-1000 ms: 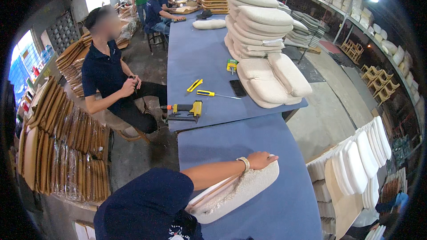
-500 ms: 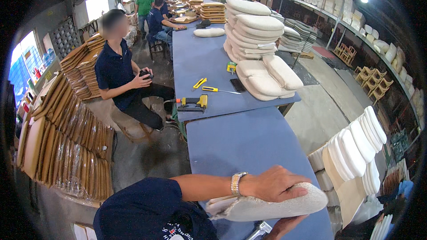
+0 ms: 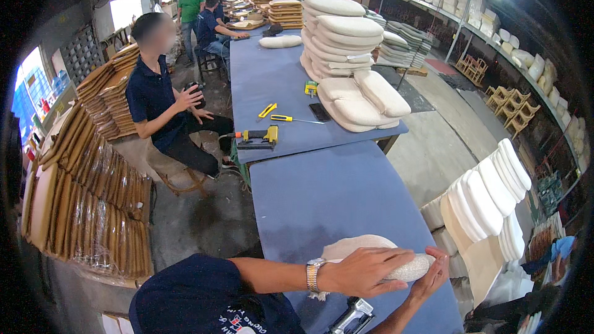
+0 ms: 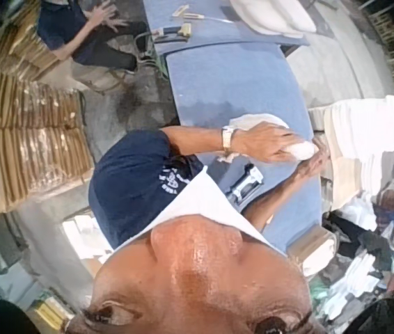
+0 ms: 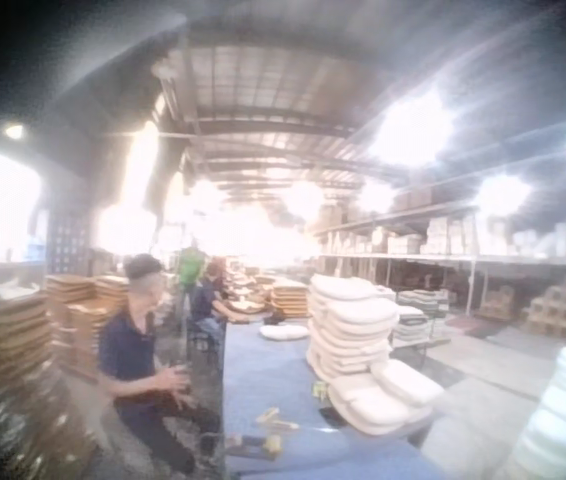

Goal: The person covers a cushion with fabric, folds and tucks the edges, and uses a staple gun to secure the fabric. They trim excess fabric with a utility knife and repeat the process on multiple cushions.

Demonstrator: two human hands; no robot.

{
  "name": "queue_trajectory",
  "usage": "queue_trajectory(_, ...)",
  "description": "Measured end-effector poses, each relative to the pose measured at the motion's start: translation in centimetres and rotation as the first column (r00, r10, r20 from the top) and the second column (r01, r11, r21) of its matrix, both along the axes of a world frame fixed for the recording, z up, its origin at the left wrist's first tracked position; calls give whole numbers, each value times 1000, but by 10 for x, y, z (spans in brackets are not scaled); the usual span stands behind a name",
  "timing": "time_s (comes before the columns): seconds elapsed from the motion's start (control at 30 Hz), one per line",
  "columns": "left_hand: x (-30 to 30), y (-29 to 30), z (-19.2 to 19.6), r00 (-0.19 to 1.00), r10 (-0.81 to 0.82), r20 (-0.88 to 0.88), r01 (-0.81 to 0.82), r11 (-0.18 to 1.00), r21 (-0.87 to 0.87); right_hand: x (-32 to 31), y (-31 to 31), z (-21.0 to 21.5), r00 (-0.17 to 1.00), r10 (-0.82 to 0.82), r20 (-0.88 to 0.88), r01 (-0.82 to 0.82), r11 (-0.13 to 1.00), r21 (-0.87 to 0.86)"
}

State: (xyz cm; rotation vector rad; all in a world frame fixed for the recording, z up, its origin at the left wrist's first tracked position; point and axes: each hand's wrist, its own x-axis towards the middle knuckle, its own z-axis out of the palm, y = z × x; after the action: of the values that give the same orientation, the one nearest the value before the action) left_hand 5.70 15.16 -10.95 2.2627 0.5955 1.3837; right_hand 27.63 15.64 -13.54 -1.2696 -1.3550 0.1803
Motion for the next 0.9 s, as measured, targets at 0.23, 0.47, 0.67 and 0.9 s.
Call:
queue_trajectory(0.23, 23, 8, -12, 987, -42, 156, 42, 999, 4, 20, 7, -15, 990, 91, -106, -86, 995, 49)
queue_trajectory(0.47, 26, 10, -16, 983, -146, 113, 164, 973, -165, 20, 18, -10, 956, -18, -294, 19, 1000, 3)
queue_trajectory(0.67, 30, 0, -27, 980, -157, 121, 171, 978, -119, 22, 27, -30, 873, 59, -485, -68, 998, -1)
queue_trajectory(0.9, 4, -5, -34, 977, -130, 170, 144, 987, -68, -8, 28, -52, 718, 133, -684, -192, 981, -11)
